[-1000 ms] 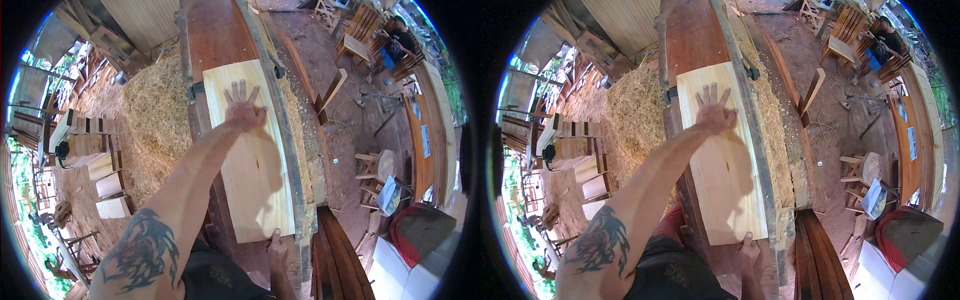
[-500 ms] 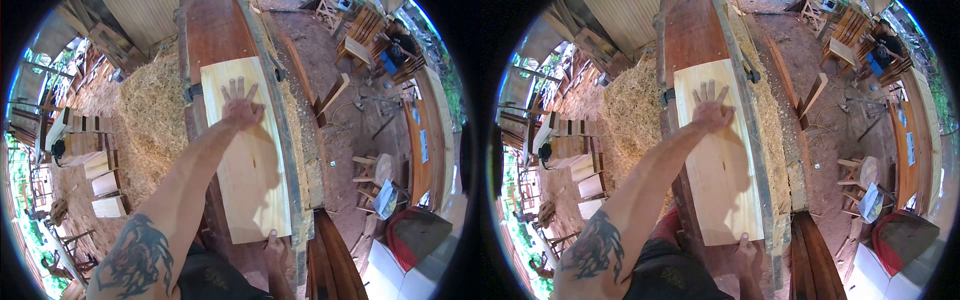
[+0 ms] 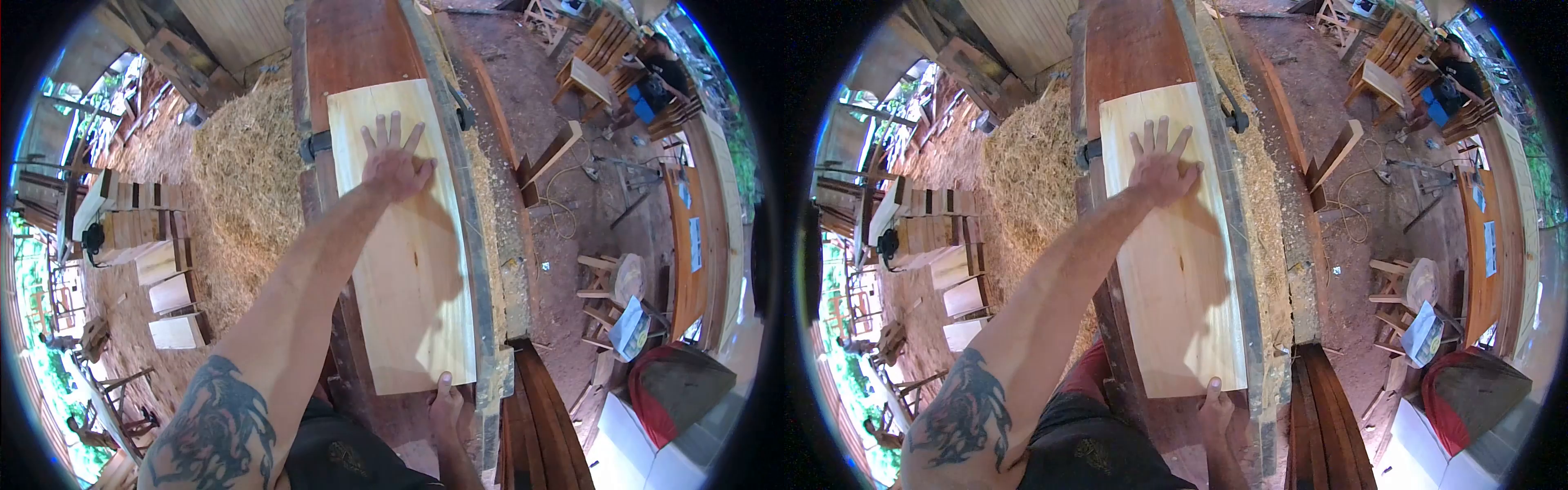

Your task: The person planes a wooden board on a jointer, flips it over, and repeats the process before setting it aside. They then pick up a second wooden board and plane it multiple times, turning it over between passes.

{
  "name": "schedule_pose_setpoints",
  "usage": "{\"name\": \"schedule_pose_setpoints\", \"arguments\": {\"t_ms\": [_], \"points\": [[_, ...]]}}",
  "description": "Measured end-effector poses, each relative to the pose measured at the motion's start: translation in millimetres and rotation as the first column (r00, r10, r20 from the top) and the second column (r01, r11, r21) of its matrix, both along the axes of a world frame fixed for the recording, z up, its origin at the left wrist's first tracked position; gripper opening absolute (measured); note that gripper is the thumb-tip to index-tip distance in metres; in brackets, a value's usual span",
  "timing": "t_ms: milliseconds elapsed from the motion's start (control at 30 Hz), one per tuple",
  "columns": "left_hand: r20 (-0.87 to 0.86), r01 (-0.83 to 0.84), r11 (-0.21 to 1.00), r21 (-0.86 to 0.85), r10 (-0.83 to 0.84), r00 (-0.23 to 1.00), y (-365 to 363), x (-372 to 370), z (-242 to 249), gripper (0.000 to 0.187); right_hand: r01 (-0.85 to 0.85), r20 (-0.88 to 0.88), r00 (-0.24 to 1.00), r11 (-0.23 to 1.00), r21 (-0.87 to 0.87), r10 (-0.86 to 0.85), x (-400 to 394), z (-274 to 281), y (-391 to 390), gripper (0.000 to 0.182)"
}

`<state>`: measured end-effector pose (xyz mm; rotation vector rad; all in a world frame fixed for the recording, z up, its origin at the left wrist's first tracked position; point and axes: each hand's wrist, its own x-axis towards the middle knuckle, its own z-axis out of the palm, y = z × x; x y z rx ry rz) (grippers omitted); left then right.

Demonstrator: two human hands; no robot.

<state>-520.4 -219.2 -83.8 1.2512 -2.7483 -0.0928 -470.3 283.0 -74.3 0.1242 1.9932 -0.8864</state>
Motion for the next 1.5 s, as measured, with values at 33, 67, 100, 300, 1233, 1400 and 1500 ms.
{"name": "schedule_pose_setpoints", "arguments": {"t_ms": [33,67,100,300,1233,1400,1500], "points": [[-0.001,-0.001,1.000,0.001,0.001,1.000,-1,0,0,0.082,-0.001,-0.005,1.000,1.000,-0.002,0.001,0,0,-2,0.079],[-0.002,-0.003,1.000,0.003,0.003,1.000,-3,-1,-1,0.083,-0.008,-0.006,1.000,1.000,0.003,0.008,0,-1,-3,0.079],[-0.002,-0.006,1.000,0.005,0.006,1.000,-5,-1,-2,0.083,-0.016,-0.008,1.000,1.000,0.008,0.016,-1,-2,-4,0.080],[0.061,-0.028,1.000,0.012,0.027,0.998,-13,-3,-1,0.083,-0.039,-0.007,0.999,0.999,-0.008,0.039,-3,-7,-9,0.081],[0.062,-0.033,0.999,-0.002,0.033,0.997,-27,-5,-4,0.082,-0.740,-0.902,0.134,0.647,0.185,0.411,-1,0,-90,0.052],[0.052,-0.032,0.999,-0.018,0.033,0.998,-39,-9,-6,0.082,-0.725,-0.884,0.106,0.644,0.244,0.454,-2,2,-102,0.051],[0.064,-0.037,0.999,-0.038,0.039,0.997,-51,-12,-7,0.082,-0.716,-0.874,0.096,0.643,0.272,0.476,-4,0,-113,0.051]]}}
